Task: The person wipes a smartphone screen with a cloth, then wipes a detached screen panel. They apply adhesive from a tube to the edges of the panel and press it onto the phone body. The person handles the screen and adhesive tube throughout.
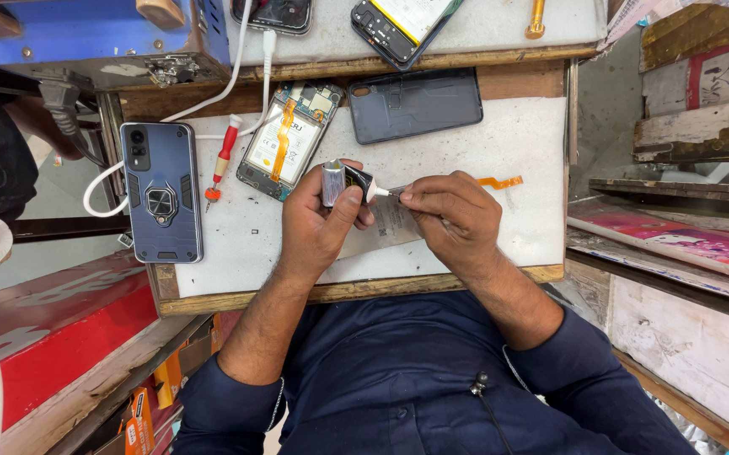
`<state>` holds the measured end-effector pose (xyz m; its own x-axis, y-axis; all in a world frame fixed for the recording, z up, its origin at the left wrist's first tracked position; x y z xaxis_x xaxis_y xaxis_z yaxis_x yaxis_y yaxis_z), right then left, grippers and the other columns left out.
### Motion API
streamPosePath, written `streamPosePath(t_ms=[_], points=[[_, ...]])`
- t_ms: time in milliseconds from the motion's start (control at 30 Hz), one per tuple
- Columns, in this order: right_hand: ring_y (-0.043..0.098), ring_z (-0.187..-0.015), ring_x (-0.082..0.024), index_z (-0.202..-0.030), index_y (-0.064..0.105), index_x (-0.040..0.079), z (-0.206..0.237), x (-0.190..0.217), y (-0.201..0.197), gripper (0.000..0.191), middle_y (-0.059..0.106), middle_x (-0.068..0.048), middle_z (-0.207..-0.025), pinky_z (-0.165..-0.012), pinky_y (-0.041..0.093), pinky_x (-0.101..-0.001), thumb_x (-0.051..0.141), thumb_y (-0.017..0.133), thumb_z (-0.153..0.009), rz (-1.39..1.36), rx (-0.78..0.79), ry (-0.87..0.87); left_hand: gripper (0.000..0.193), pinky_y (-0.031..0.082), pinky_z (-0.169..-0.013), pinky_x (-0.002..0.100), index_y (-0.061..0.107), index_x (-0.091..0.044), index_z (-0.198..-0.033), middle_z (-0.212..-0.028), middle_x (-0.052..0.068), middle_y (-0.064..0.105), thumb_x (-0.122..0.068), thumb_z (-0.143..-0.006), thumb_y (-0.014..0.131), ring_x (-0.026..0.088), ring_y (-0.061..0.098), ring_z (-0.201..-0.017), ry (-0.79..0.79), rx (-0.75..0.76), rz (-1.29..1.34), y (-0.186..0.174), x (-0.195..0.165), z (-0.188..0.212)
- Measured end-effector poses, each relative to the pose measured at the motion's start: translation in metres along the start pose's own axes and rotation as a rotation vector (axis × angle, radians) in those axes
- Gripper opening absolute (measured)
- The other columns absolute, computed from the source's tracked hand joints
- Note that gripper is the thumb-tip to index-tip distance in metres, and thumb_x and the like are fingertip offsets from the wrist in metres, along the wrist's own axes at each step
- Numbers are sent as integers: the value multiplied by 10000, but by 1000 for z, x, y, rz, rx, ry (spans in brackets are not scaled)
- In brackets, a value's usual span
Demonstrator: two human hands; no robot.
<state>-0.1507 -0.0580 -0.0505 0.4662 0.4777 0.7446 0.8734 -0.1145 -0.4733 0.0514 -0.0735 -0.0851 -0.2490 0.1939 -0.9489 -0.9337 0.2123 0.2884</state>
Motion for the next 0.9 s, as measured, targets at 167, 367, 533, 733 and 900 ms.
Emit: streamPosePath(t_ms=[167, 367, 533, 733, 900], points=[[679, -841, -106, -961, 733, 91, 2, -1, 0, 163, 749, -28, -1008, -694, 542, -238, -33, 819, -897, 0, -1, 9, 365, 619, -694, 275, 578, 23, -1308, -968, 111, 712, -245, -1063, 623, 127, 721, -813, 4, 1, -7, -1, 2, 0], [650, -785, -92, -991, 726, 64, 3, -4, 0, 164, 754, -55, -984, -625, 525, -230, 115, 851, -899, -15, 22, 45, 381, 617, -736, 285, 582, 9, -1334, -1000, 102, 699, -256, -1070, 650, 130, 707, -845, 36, 19, -15, -1, 2, 3], [652, -767, -88, -992, 727, 65, 3, -5, 2, 202, 754, -55, -973, -593, 530, -219, 217, 836, -916, -39, 31, 58, 361, 652, -865, 293, 597, -18, -1346, -1069, 95, 723, -220, -1059, 685, 131, 738, -965, 94, 106, -85, 6, 0, 5], [680, -801, -104, -1002, 737, 65, 3, -5, 3, 225, 748, -49, -963, -633, 546, -230, 286, 765, -964, -10, 61, 70, 347, 596, -788, 250, 649, -23, -1313, -1068, 90, 728, -170, -1012, 740, 121, 703, -933, 135, 124, -279, 8, -4, 8], [614, -651, -102, -974, 700, -7, 5, -8, 8, 284, 743, -118, -1033, -545, 510, -239, 272, 684, -1024, -127, 115, 215, 357, 609, -872, 238, 611, -28, -1324, -1107, 62, 728, -214, -1037, 714, 94, 714, -990, 118, 75, -162, 7, -3, 9]])
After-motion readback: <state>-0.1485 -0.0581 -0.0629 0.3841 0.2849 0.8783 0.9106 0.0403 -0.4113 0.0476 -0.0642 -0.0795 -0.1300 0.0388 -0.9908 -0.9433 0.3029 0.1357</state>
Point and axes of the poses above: each hand's wrist, its own z-axis away from the middle knuckle, its own y-axis out of the palm, x = y × z, the point moved 3 cm from there along -z, towards the middle knuckle
